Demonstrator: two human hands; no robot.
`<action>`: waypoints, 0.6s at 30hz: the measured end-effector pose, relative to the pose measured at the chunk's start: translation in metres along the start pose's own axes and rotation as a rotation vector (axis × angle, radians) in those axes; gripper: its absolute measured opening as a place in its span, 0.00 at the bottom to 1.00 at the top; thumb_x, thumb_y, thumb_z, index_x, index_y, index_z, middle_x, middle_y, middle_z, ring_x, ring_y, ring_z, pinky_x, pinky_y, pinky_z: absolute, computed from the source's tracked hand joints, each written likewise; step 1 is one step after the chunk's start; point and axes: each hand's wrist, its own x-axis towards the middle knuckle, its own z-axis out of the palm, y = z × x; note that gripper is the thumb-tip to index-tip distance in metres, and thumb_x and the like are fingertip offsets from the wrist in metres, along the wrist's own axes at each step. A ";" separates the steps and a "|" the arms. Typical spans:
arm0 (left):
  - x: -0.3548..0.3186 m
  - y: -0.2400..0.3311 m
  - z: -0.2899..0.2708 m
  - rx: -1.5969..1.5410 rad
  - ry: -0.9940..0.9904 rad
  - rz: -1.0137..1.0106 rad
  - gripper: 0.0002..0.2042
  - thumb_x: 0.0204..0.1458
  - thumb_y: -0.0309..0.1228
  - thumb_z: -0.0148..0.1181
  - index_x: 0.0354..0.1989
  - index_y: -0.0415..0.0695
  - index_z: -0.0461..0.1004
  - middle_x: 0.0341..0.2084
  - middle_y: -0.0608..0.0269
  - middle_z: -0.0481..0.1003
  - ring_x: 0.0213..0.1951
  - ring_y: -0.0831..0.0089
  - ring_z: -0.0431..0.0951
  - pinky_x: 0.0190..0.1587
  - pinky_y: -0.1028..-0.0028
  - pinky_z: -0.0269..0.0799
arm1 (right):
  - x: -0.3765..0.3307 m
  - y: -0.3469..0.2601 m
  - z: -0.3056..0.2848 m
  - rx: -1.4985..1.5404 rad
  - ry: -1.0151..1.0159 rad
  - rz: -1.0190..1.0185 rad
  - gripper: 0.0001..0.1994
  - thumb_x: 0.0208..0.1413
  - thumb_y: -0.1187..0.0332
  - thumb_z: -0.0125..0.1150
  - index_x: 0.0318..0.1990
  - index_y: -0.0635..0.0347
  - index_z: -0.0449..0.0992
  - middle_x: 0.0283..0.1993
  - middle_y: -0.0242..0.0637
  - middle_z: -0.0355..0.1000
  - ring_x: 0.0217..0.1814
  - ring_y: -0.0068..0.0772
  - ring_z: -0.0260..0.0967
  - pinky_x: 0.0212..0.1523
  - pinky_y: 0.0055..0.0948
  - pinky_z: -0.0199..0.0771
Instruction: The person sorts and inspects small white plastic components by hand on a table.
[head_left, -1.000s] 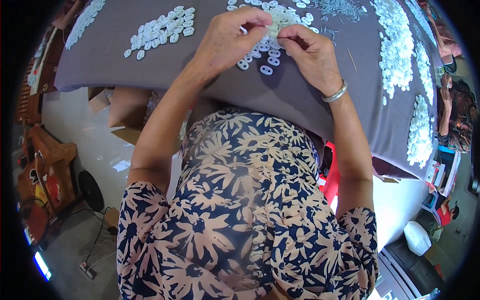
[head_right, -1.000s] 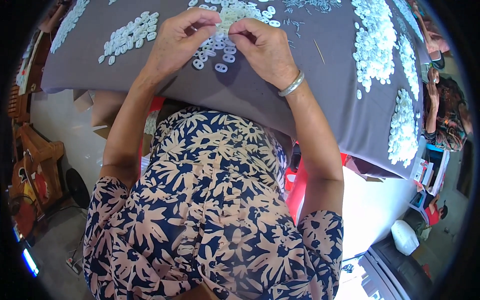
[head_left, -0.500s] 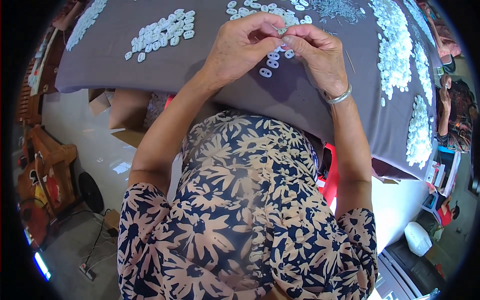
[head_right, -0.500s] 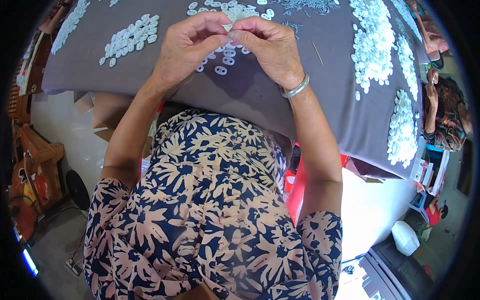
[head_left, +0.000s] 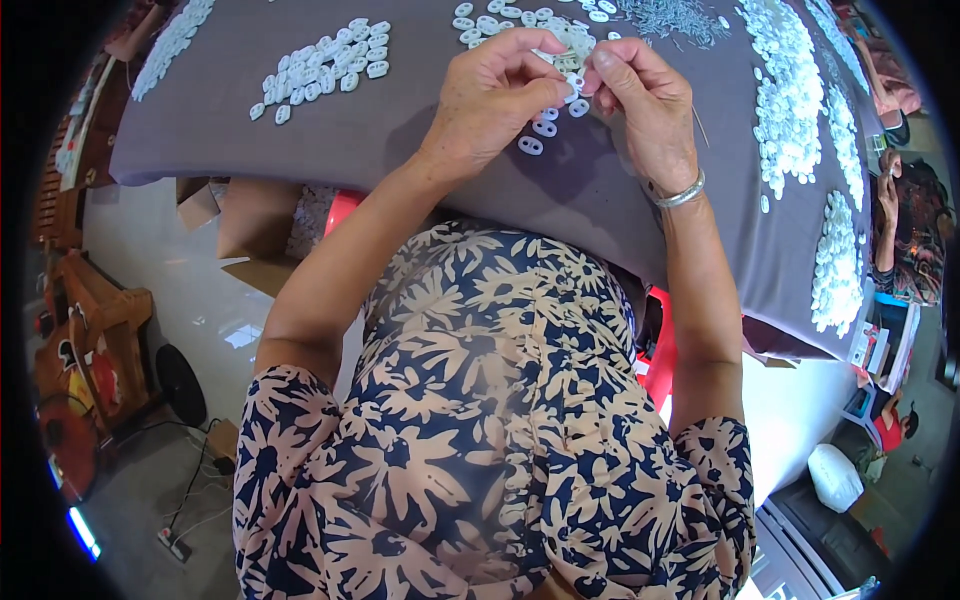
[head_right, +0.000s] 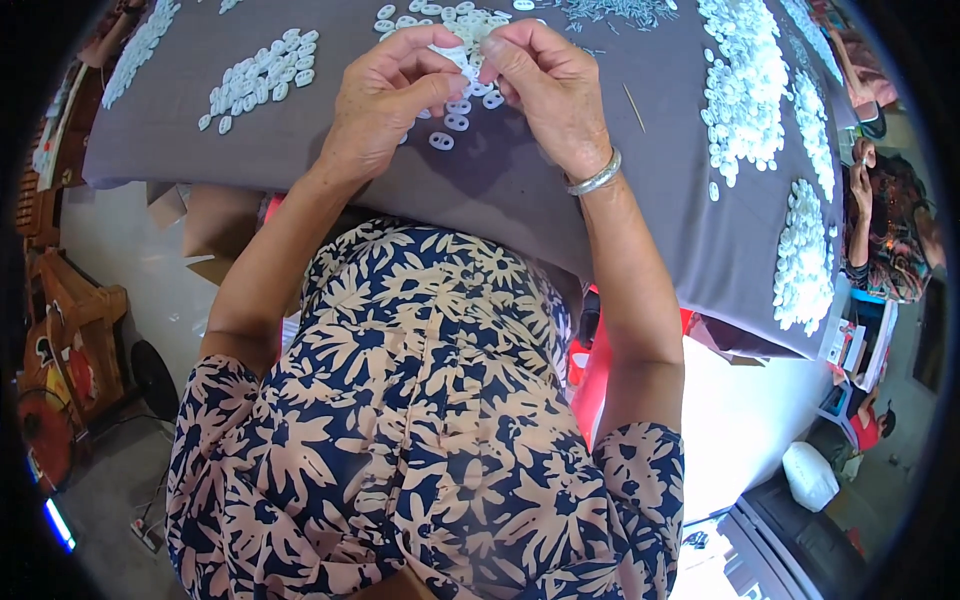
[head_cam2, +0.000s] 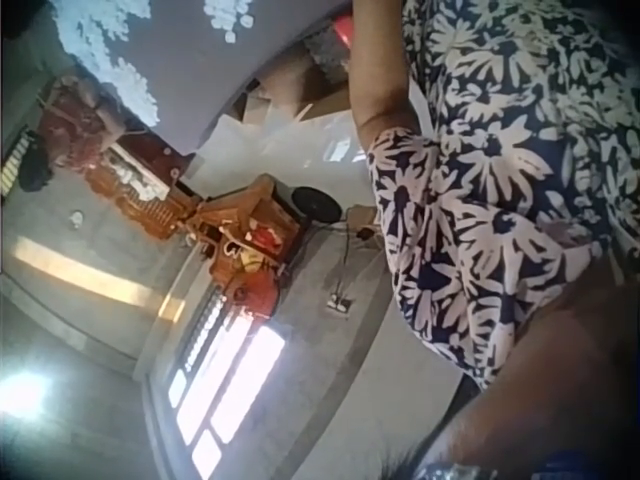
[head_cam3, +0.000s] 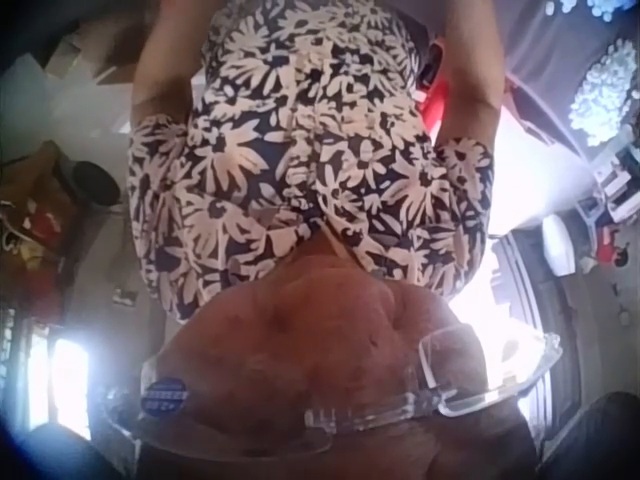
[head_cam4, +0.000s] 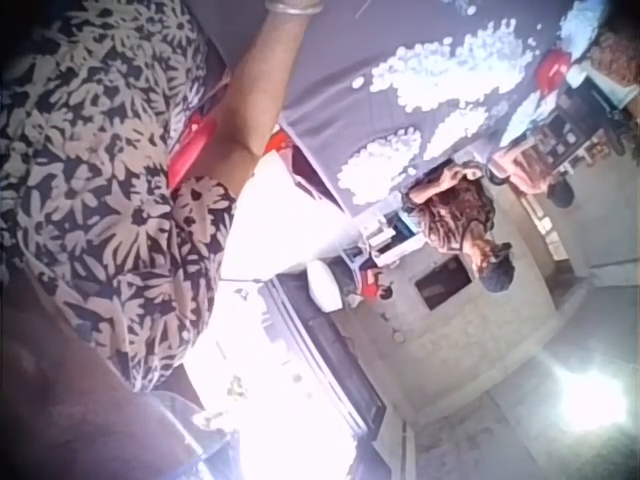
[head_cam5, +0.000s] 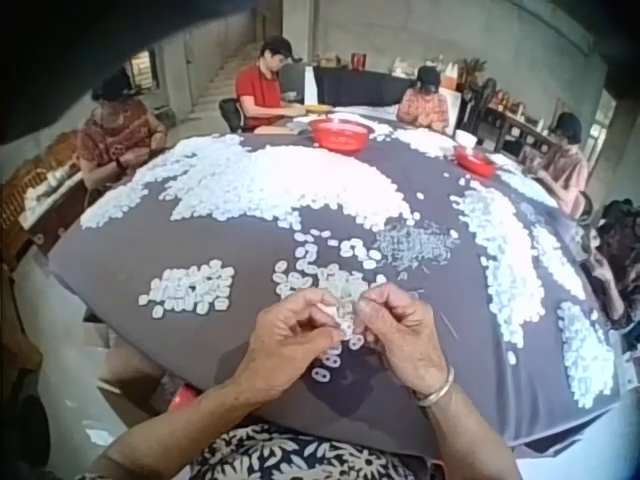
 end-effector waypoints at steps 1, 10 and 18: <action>-0.001 -0.001 0.001 -0.014 0.055 0.021 0.13 0.49 0.20 0.59 0.44 0.40 0.72 0.26 0.66 0.76 0.28 0.84 0.73 0.30 0.84 0.69 | 0.000 0.000 0.000 0.000 -0.001 -0.002 0.07 0.59 0.68 0.57 0.38 0.61 0.76 0.29 0.26 0.71 0.28 0.11 0.61 0.28 0.14 0.61; -0.004 -0.003 0.005 0.093 0.106 0.110 0.11 0.50 0.22 0.60 0.44 0.40 0.74 0.30 0.66 0.76 0.30 0.83 0.74 0.30 0.83 0.71 | -0.004 0.001 0.008 -0.200 -0.033 -0.091 0.06 0.60 0.70 0.56 0.39 0.62 0.76 0.28 0.24 0.70 0.25 0.11 0.58 0.24 0.14 0.59; -0.002 -0.004 0.003 0.091 0.068 0.088 0.08 0.51 0.22 0.60 0.41 0.39 0.75 0.31 0.65 0.76 0.32 0.81 0.76 0.30 0.82 0.73 | -0.004 0.002 0.007 -0.223 -0.019 -0.110 0.05 0.59 0.70 0.57 0.38 0.62 0.76 0.27 0.22 0.68 0.25 0.10 0.58 0.24 0.12 0.59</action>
